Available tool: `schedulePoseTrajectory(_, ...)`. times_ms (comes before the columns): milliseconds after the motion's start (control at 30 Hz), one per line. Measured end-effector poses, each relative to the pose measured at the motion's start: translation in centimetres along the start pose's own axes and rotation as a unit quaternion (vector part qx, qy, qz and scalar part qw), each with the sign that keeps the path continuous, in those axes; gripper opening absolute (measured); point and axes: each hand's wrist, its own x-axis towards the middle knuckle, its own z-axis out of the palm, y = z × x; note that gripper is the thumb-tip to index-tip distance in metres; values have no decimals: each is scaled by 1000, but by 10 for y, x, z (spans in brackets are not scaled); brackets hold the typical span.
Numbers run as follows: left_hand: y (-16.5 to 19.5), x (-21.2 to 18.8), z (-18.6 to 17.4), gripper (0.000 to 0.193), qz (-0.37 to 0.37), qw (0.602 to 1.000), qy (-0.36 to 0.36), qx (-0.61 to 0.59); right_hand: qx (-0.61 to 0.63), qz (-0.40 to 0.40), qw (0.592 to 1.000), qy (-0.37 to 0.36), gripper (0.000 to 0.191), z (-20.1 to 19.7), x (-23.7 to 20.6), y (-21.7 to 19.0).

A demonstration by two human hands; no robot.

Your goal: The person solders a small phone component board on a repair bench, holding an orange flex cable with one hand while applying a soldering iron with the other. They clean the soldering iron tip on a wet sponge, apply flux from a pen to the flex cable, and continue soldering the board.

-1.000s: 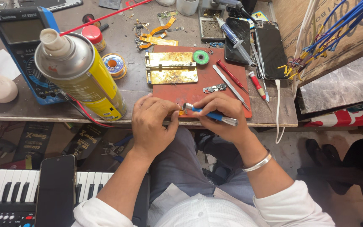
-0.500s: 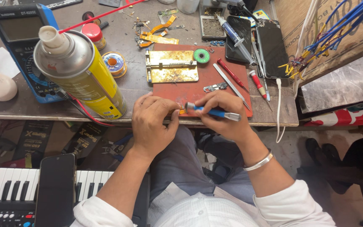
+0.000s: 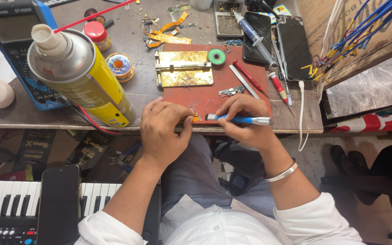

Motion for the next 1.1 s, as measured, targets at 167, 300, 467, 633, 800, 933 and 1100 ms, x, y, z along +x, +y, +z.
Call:
schedulePoseTrajectory(167, -2, -1, 0, 18, 3, 1000, -1, -12, 27, -9, 999, 41, 19, 2, -2, 8)
schedulePoseTrajectory(300, -5, -4, 1, 21, 13, 1000, 2, -16, 26, 9, 999, 45, 20, 2, -6, 10)
schedulePoseTrajectory(467, -8, -7, 2, 22, 21, 1000, 4, -21, 13, -4, 999, 50, 20, 4, -5, 12)
schedulePoseTrajectory(633, -9, -8, 4, 22, 23, 999, 5, -24, 4, -15, 999, 49, 20, 4, -7, 13)
schedulePoseTrajectory(800, -10, -8, 6, 23, 18, 1000, 2, -11, -10, -24, 999, 47, 22, 5, -7, 15)
schedulePoseTrajectory(933, -10, -8, 6, 23, 16, 1000, -1, -10, -5, -23, 999, 47, 21, 5, -7, 15)
schedulePoseTrajectory(1100, -9, -8, 6, 22, 13, 1000, -1, -7, -15, -25, 998, 50, 21, 5, -7, 14)
